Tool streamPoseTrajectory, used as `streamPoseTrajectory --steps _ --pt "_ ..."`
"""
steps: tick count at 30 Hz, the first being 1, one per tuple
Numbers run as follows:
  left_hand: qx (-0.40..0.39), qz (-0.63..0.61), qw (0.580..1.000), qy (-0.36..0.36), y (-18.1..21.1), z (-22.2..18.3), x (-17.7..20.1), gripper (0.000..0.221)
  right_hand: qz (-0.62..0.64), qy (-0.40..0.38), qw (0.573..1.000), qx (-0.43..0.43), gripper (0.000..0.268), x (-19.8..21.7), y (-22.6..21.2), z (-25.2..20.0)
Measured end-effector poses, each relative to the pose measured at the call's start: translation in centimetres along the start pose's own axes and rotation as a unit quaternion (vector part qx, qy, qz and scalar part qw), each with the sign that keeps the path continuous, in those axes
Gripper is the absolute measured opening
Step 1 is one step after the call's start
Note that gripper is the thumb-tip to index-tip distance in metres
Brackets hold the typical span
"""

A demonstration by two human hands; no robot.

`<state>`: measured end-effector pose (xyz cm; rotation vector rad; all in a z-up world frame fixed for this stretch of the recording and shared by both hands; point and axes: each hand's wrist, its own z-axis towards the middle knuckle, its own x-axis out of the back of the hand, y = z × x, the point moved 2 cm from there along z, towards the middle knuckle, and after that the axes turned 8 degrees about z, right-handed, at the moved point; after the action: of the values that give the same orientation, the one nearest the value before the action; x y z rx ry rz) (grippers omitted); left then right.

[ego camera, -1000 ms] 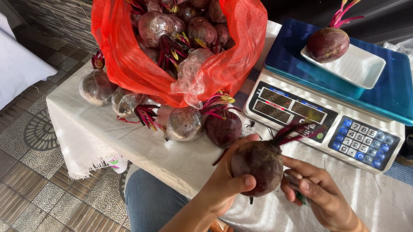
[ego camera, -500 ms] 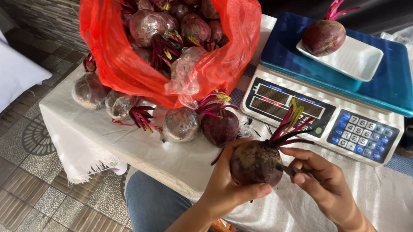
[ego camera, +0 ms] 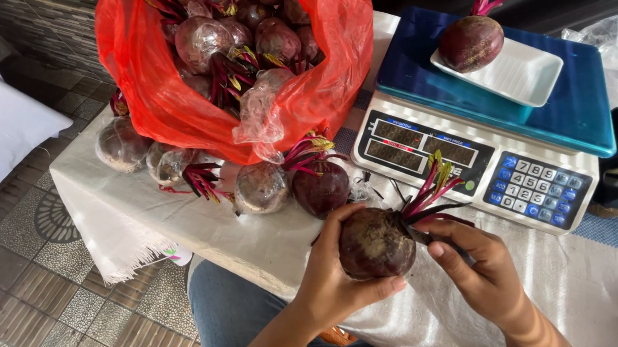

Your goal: The person is trimming the stems and roots of beetroots using a small knife and then weighing each one on a digital scale.

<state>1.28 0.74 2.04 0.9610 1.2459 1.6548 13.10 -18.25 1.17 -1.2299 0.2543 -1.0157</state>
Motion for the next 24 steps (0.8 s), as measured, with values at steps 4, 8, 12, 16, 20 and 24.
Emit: streamPoseTrajectory --steps 4,8,12,16,20,24 --pt "0.010 -0.002 1.000 -0.013 -0.1 0.0 0.2 0.089 -0.005 -0.002 1.000 0.012 0.033 -0.1 -0.2 0.2" --pt "-0.010 0.044 0.999 -0.016 0.2 0.0 0.6 0.087 -0.011 -0.022 0.999 0.029 0.034 -0.1 -0.7 0.5" --pt "-0.009 0.091 0.995 -0.040 0.6 0.0 1.1 0.087 -0.011 -0.045 0.997 0.058 0.033 -0.2 -1.5 0.9" --pt "-0.004 0.086 0.995 -0.043 0.7 0.0 1.0 0.087 -0.015 -0.041 0.996 0.072 0.033 -0.5 -1.5 0.8" --pt "-0.021 0.133 0.991 -0.013 0.3 0.0 0.8 0.089 -0.008 -0.028 0.999 0.046 0.033 -0.5 -0.8 0.5" --pt "-0.008 0.120 0.993 -0.022 0.5 0.0 0.8 0.088 -0.005 -0.014 0.999 0.029 0.033 -0.5 -0.1 0.1"
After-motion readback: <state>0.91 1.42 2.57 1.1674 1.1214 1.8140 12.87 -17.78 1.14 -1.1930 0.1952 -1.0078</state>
